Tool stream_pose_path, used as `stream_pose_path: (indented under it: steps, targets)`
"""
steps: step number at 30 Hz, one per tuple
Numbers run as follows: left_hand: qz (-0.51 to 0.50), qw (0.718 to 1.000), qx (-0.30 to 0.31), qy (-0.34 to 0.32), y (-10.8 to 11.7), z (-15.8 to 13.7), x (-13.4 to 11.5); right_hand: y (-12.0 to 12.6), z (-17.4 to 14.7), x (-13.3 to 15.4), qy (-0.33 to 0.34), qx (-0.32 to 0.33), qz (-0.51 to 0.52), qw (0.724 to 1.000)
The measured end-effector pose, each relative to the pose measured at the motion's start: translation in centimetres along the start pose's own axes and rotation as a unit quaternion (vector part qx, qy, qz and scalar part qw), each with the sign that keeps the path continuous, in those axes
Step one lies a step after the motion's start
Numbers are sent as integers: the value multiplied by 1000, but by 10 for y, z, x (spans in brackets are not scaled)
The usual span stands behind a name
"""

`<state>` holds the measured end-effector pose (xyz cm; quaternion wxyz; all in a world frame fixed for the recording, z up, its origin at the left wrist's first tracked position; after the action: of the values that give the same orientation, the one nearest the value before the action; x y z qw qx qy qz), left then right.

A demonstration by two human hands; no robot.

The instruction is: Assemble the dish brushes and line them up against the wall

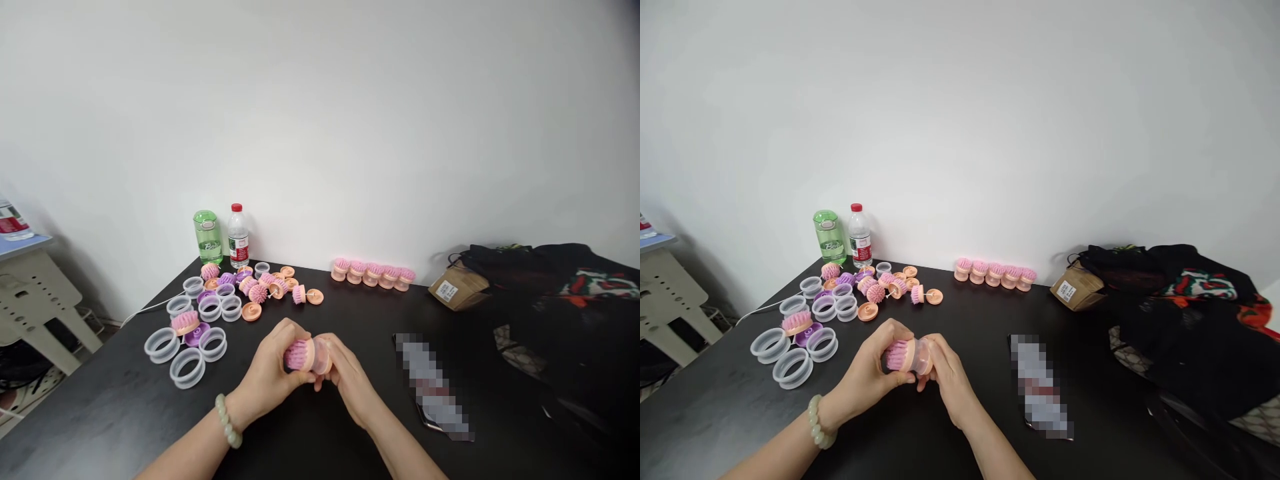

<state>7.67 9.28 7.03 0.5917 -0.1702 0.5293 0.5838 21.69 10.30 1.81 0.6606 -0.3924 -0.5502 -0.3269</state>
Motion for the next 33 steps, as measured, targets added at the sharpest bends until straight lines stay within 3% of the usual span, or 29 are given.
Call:
stream_pose_path:
  steps: [5,12,15,18,23,29,33]
  targets:
    - [63,994,59,-63,-7,-2,-12,-5,2,-12,-60,14,89,994]
    - [74,988,100,-87,-10,-3,-16,0,-1,-30,-175,30,118,977]
    - [61,990,96,-82,-10,-2,-14,0,0,-30,-188,32,124,974]
    - [28,995,80,-62,-8,0,-10,-3,2,-25,-162,34,120,979]
    - [-30,999,35,16,-6,0,4,-2,2,-10,-63,9,89,994]
    - [-152,982,-12,109,-4,-2,24,7,-3,12,50,-46,-80,995]
    - [-205,970,-20,130,-4,-3,31,4,-4,22,68,-45,-139,987]
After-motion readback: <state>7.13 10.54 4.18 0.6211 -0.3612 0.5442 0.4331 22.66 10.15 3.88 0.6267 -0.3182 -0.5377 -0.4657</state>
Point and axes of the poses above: each hand's wrist, its own z-axis towards the middle knuckle, its own y-axis out of the back of the hand, x = y × z, the point moved 6 cm from there along z, towards the middle knuckle, and after that the axes turned 11 degrees about x, right-handed, at the moved point
